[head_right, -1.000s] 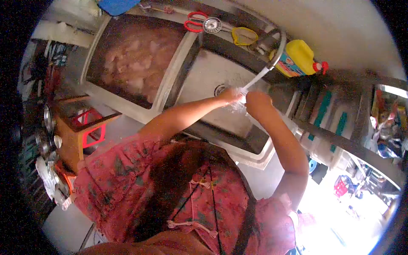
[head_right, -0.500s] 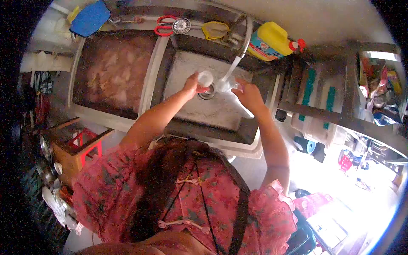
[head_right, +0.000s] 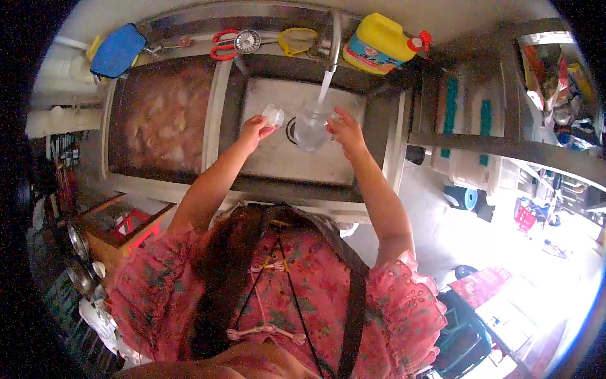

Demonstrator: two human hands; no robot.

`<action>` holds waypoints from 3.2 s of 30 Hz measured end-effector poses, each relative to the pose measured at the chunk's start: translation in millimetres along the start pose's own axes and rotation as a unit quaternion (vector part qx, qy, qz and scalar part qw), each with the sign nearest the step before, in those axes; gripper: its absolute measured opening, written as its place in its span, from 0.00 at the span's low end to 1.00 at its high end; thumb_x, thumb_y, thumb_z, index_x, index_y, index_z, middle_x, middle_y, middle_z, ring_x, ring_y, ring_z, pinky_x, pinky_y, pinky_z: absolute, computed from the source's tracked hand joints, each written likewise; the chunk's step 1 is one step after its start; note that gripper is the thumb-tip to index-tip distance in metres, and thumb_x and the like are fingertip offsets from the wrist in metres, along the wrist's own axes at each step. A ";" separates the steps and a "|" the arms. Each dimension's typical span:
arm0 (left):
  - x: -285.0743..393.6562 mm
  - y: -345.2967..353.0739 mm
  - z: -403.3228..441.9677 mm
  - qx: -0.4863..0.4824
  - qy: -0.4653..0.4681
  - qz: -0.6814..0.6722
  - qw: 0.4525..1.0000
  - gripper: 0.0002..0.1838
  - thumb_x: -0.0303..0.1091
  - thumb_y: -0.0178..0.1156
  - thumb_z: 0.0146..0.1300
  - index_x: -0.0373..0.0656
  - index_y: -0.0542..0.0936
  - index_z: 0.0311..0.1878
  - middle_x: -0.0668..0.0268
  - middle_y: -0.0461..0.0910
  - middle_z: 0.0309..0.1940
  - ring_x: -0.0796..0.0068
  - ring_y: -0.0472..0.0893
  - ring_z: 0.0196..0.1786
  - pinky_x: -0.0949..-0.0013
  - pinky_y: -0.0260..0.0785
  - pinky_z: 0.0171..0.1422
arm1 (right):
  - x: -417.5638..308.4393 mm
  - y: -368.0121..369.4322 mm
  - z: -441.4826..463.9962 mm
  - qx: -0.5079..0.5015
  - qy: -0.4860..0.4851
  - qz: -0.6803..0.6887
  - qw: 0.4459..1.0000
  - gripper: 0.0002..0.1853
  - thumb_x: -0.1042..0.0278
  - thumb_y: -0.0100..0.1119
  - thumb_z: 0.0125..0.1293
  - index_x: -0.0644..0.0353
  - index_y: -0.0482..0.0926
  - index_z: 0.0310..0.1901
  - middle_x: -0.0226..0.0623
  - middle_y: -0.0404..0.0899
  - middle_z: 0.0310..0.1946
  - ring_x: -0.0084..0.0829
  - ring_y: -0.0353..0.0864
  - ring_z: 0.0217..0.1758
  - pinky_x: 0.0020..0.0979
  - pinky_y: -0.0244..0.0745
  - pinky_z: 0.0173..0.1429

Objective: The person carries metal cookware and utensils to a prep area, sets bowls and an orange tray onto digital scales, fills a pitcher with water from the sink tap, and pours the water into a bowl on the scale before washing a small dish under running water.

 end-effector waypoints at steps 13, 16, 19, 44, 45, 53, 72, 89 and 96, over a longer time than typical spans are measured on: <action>25.3 6.9 -29.5 0.021 0.027 0.353 0.935 0.12 0.41 0.58 0.53 0.40 0.75 0.28 0.67 0.74 0.23 0.79 0.75 0.22 0.77 0.66 0.24 | 6.1 17.2 5.2 -0.058 0.014 -0.009 0.998 0.31 0.62 0.58 0.52 0.54 0.57 0.57 0.31 0.75 0.31 0.23 0.71 0.34 0.29 0.60 0.34; 29.1 13.1 -28.8 0.006 0.105 0.500 0.859 0.15 0.44 0.57 0.52 0.40 0.77 0.26 0.65 0.73 0.24 0.74 0.74 0.25 0.71 0.64 0.28 | 8.0 22.4 4.8 -0.064 0.019 -0.015 0.998 0.31 0.61 0.57 0.53 0.54 0.56 0.57 0.33 0.75 0.31 0.24 0.72 0.35 0.34 0.60 0.38; 44.6 32.4 -42.6 0.008 0.233 0.572 0.786 0.18 0.47 0.55 0.53 0.39 0.77 0.26 0.63 0.72 0.25 0.69 0.73 0.29 0.69 0.63 0.34 | 10.2 25.3 4.5 -0.067 0.024 -0.008 0.997 0.30 0.60 0.54 0.55 0.54 0.55 0.58 0.33 0.75 0.31 0.25 0.72 0.36 0.39 0.60 0.42; 7.8 113.9 -42.2 -0.126 -0.134 -0.049 0.982 0.20 0.45 0.45 0.61 0.37 0.68 0.46 0.60 0.72 0.43 0.69 0.72 0.46 0.65 0.65 0.52 | -3.1 12.7 -0.6 -0.006 -0.117 0.109 0.987 0.19 0.66 0.41 0.62 0.58 0.63 0.55 0.30 0.74 0.27 0.20 0.70 0.30 0.23 0.59 0.38; 9.1 113.7 -44.5 -0.130 -0.135 -0.050 0.981 0.20 0.45 0.45 0.61 0.37 0.68 0.46 0.60 0.72 0.43 0.68 0.72 0.47 0.65 0.64 0.53 | -4.1 11.1 -1.4 -0.007 -0.132 0.122 0.984 0.18 0.66 0.41 0.62 0.59 0.64 0.54 0.29 0.73 0.25 0.20 0.69 0.29 0.21 0.59 0.37; 23.5 112.2 -56.0 -0.129 -0.137 -0.047 0.981 0.21 0.46 0.42 0.61 0.37 0.70 0.44 0.59 0.74 0.42 0.65 0.74 0.45 0.61 0.65 0.51 | -4.2 4.1 -2.2 -0.012 -0.144 0.145 0.979 0.17 0.69 0.47 0.58 0.65 0.69 0.49 0.25 0.67 0.18 0.16 0.62 0.21 0.19 0.53 0.25; 88.8 133.0 -45.2 -0.266 -0.103 -0.177 0.942 0.19 0.42 0.40 0.59 0.49 0.67 0.52 0.56 0.65 0.54 0.56 0.63 0.58 0.48 0.56 0.58 | 2.9 -12.3 -4.5 0.052 -0.118 0.177 0.976 0.15 0.65 0.57 0.54 0.66 0.76 0.40 0.22 0.65 0.16 0.15 0.60 0.19 0.17 0.52 0.23; 120.2 252.8 54.3 -0.071 0.469 0.752 0.457 0.12 0.38 0.50 0.53 0.45 0.72 0.40 0.62 0.71 0.41 0.63 0.70 0.45 0.61 0.62 0.44 | 7.5 -19.9 1.5 0.069 -0.104 0.181 0.975 0.12 0.68 0.55 0.54 0.66 0.77 0.38 0.23 0.65 0.16 0.15 0.58 0.18 0.19 0.51 0.22; 92.4 228.8 135.1 -0.153 0.435 0.449 0.765 0.08 0.33 0.50 0.48 0.43 0.74 0.32 0.63 0.69 0.32 0.66 0.67 0.41 0.64 0.63 0.39 | 9.9 -17.6 -2.2 0.094 -0.090 0.212 0.969 0.13 0.68 0.54 0.55 0.67 0.76 0.39 0.23 0.65 0.17 0.16 0.58 0.19 0.19 0.53 0.24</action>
Point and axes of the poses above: each hand's wrist, its own z-axis towards the middle knuckle, its own y-axis out of the palm, x = y × z, the point moved 9 cm from there along z, towards the middle knuckle
